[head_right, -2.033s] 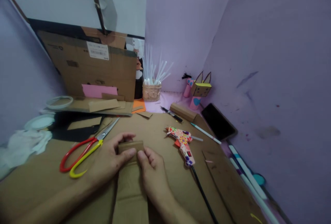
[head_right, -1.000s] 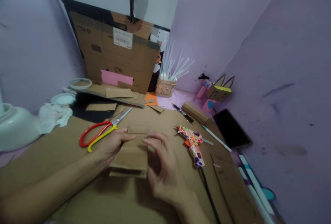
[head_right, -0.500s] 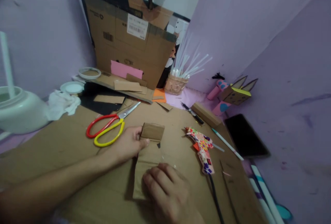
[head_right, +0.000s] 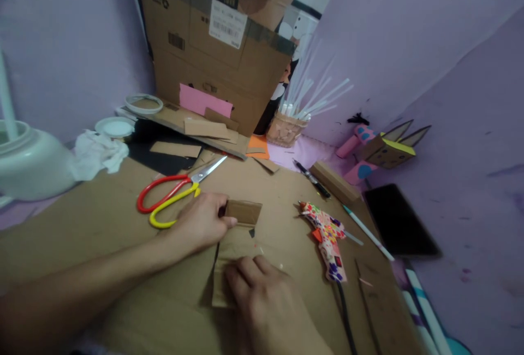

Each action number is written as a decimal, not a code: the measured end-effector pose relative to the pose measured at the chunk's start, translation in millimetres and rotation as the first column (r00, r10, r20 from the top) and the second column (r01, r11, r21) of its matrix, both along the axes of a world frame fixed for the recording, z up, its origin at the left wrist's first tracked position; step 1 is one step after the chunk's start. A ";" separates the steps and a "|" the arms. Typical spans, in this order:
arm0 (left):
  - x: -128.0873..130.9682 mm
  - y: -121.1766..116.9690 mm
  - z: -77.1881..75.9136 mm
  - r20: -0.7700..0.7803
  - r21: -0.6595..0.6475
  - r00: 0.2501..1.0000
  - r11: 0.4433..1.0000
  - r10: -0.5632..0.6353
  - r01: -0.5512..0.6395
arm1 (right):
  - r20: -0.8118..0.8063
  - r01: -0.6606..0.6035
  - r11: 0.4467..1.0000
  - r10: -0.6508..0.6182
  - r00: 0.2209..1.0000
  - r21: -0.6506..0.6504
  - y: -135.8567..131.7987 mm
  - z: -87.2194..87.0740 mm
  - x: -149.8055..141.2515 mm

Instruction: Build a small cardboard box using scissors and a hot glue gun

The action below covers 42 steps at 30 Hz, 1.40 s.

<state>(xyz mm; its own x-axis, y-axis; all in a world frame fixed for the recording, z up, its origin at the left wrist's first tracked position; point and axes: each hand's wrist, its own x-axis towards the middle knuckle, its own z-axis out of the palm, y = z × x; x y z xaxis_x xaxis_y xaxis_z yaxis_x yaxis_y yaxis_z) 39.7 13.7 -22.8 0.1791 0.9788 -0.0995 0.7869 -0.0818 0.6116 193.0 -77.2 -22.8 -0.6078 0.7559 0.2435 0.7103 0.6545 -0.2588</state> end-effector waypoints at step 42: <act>-8.9 -53.4 18.8 -0.277 -0.233 0.900 0.932 -0.336 0.276 | -0.098 0.267 0.927 -0.301 0.949 -0.265 12.6 -10.4 17.1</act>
